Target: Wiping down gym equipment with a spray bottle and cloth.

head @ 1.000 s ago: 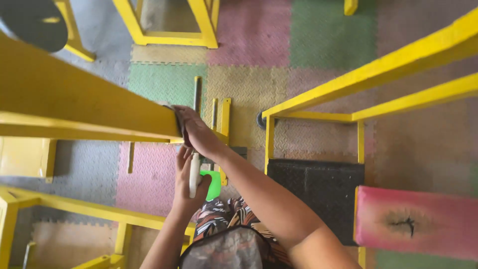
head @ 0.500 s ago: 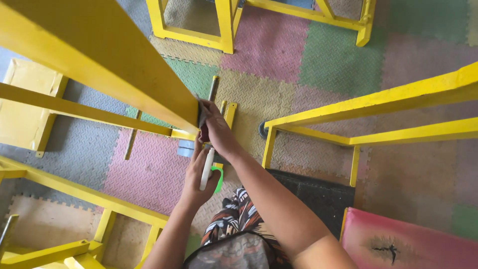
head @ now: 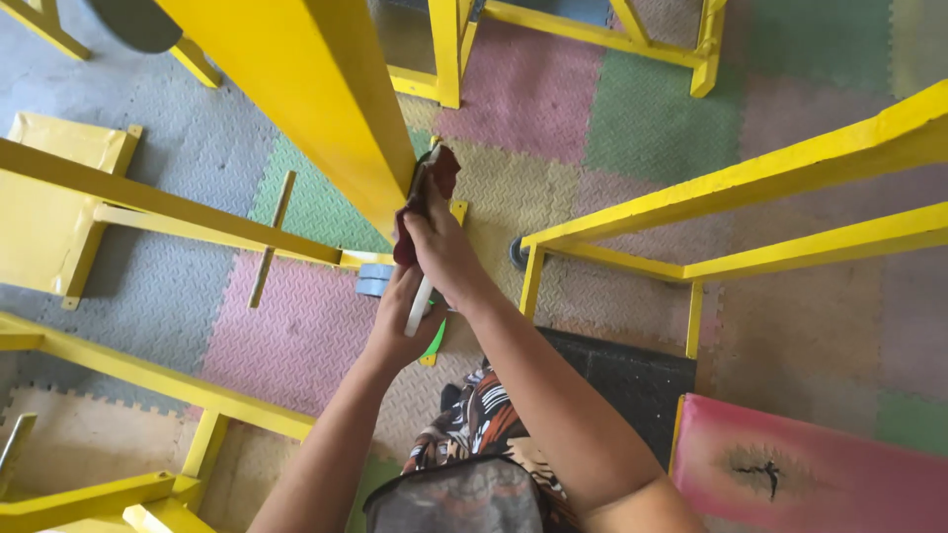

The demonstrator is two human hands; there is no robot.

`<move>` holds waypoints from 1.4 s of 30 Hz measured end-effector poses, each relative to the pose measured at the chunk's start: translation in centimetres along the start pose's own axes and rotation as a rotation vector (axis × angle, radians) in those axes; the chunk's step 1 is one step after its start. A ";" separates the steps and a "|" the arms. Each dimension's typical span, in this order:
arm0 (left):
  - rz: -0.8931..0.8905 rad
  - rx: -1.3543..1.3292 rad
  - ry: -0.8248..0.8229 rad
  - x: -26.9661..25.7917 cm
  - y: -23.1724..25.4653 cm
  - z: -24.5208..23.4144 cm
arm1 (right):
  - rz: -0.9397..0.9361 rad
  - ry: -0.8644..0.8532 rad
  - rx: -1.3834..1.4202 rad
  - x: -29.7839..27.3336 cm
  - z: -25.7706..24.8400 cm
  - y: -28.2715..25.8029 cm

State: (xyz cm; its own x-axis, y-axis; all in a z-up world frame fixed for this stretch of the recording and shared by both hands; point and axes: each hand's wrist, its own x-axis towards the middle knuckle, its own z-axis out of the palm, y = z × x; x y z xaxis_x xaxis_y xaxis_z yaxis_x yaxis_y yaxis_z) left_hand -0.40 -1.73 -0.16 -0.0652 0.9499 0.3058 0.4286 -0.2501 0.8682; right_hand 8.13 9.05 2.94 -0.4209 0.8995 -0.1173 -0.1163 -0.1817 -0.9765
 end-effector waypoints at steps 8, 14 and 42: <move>0.050 0.008 0.000 0.2 -0.9 -0.2 | -0.234 0.061 -0.453 0.1 0.7 0.7; 0.025 -0.054 -0.014 0.5 0.2 -0.5 | -0.091 0.095 -0.687 1.7 0.5 0.3; -0.124 0.070 0.114 3.4 1.6 4.4 | -0.310 -0.558 -0.645 9.8 -9.0 -1.4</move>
State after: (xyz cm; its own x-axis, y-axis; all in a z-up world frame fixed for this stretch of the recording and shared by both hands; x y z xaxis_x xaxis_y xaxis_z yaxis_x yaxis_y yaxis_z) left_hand 4.01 1.96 0.60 -0.2217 0.9442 0.2436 0.4724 -0.1145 0.8739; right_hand 12.29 21.66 1.56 -0.8489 0.5173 0.1084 0.1586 0.4449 -0.8814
